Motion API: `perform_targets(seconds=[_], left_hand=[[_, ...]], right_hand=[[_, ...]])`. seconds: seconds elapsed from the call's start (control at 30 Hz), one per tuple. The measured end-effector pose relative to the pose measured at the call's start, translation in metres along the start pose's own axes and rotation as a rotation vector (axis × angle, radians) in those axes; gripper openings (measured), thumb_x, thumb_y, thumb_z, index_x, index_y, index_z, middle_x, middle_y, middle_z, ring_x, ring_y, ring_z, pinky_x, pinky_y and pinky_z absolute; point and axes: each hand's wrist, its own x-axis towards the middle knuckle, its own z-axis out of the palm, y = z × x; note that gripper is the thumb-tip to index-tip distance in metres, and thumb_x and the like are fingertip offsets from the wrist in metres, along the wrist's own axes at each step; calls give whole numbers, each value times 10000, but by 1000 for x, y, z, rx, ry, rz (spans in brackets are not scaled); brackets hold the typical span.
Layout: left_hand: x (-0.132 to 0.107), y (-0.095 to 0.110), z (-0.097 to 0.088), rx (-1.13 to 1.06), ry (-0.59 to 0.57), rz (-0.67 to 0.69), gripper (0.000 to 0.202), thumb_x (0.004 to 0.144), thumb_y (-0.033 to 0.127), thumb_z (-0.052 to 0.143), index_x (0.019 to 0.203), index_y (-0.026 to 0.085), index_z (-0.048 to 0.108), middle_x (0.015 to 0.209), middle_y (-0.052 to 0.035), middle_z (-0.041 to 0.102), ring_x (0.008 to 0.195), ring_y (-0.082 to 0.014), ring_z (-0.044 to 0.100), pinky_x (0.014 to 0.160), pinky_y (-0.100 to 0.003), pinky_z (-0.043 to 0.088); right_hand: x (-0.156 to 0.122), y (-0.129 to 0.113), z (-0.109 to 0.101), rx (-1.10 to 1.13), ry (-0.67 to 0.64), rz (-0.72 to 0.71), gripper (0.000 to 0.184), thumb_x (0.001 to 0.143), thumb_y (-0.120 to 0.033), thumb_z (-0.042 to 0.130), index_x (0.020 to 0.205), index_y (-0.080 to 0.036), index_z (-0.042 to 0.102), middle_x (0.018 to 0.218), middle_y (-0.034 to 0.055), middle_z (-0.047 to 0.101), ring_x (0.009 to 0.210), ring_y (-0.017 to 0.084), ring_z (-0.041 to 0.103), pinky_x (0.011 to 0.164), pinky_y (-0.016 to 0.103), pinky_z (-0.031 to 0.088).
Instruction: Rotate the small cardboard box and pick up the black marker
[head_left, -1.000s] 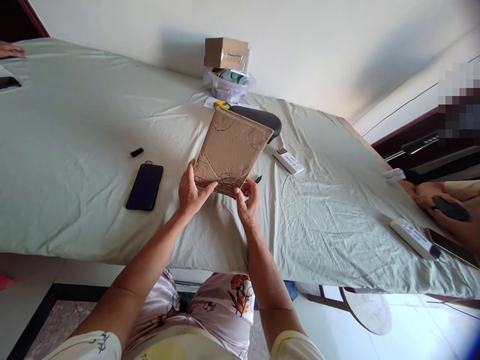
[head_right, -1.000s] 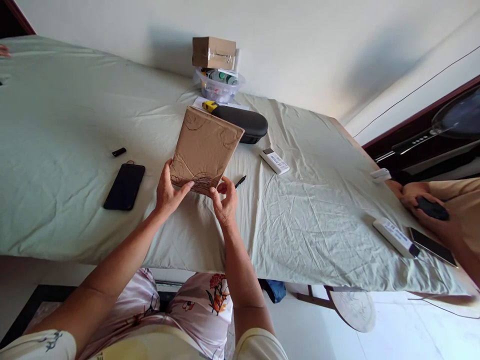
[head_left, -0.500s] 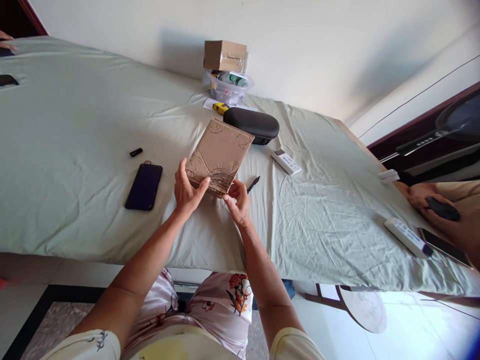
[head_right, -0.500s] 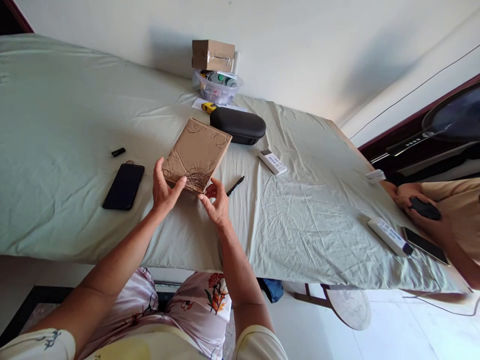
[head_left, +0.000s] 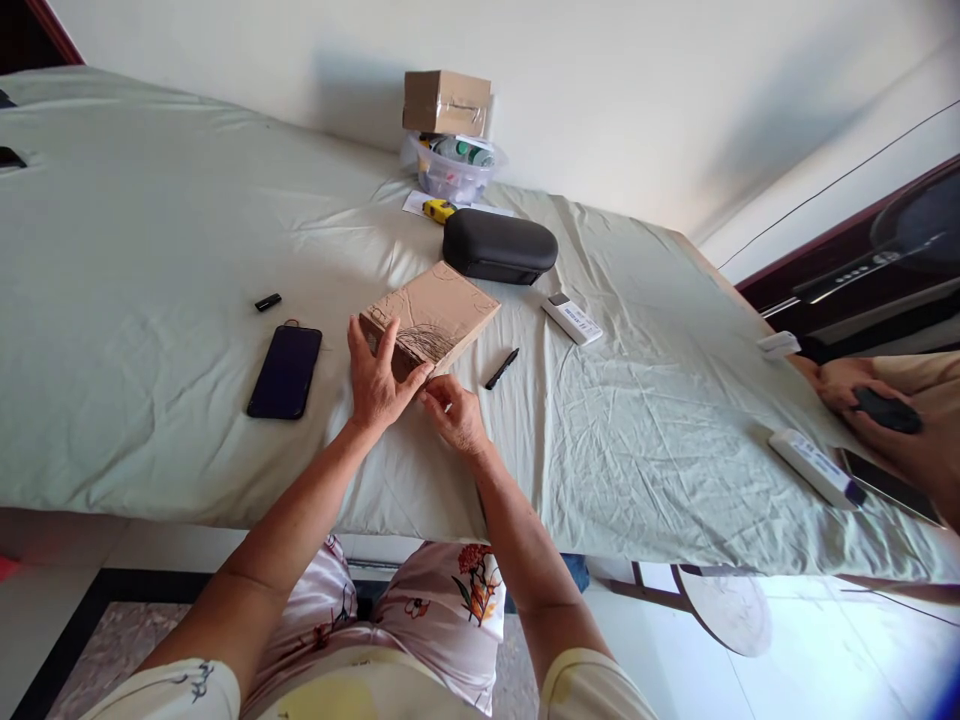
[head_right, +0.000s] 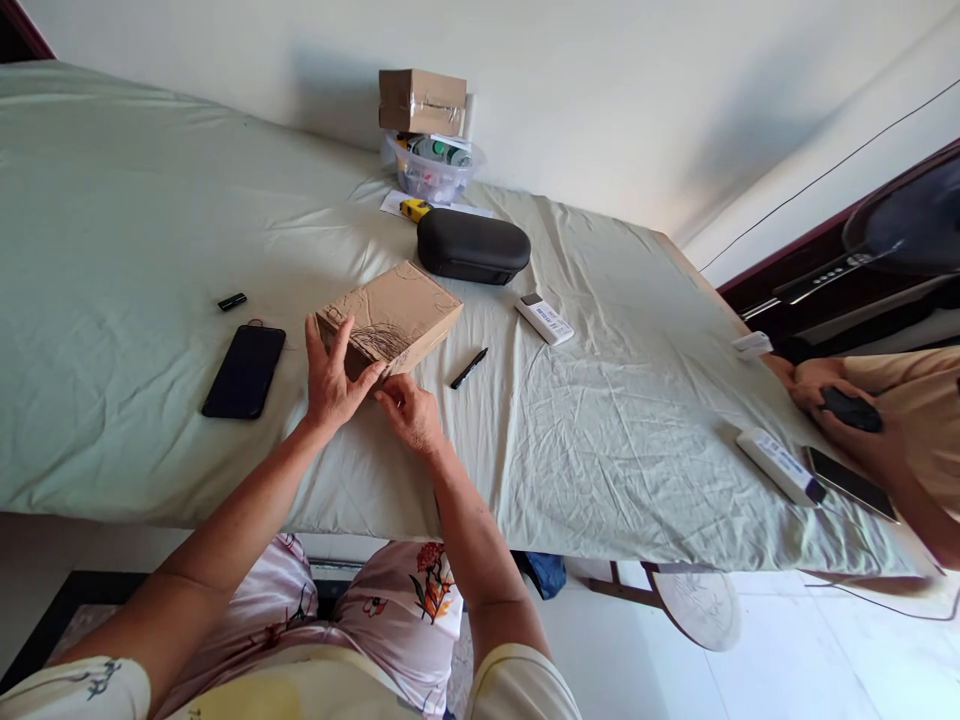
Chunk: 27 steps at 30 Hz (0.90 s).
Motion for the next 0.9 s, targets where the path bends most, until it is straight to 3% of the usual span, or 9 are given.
perform_targets(seconds=[0.13,0.27,0.4,0.5,0.67,0.9], left_hand=[[-1,3,-3,45,15,197,744,924,633,699,1538,236,561,1807,-193,133,1673,-475,176,1307,-662,280],[-4,8,2,64,-18,321,463,955,462,705,1362,242,682,1738,-169,333,1646,-428,290,1290,-637,346],[-5,10,3,48,-62,307,340,960,359,679,1271,224,705,1581,-174,539,1588,-387,411,1281,-619,376],[-2,10,-2,18,-68,311,287,938,304,656,1208,219,706,1483,-155,625,1529,-355,488,1272,-592,401],[6,9,-11,-44,-33,403,190,884,234,598,1036,231,711,1223,-97,755,1323,-286,650,1189,-512,511],[19,-1,-22,-79,-115,290,182,773,218,562,882,262,701,1074,-77,790,1204,-296,706,1136,-537,555]], right_hand=[[3,0,-4,-14,188,-34,233,1022,-431,589,968,-222,677,784,2,700,612,111,601,625,269,522],[6,0,-8,-72,457,-126,202,1055,-360,567,1069,-239,728,931,40,712,754,134,665,637,273,559],[8,0,-5,-188,433,-243,170,1050,-348,613,1101,-286,763,1070,66,678,995,177,684,676,281,599],[11,5,-2,-240,418,-253,152,1044,-339,634,1095,-295,769,1154,71,658,1047,183,668,741,304,625],[19,17,-14,-267,509,-185,150,1028,-345,645,1066,-278,774,1128,75,650,1053,204,662,832,362,625],[22,34,-53,-240,701,68,278,1020,-423,571,1144,-258,756,1184,104,642,975,206,670,734,335,578]])
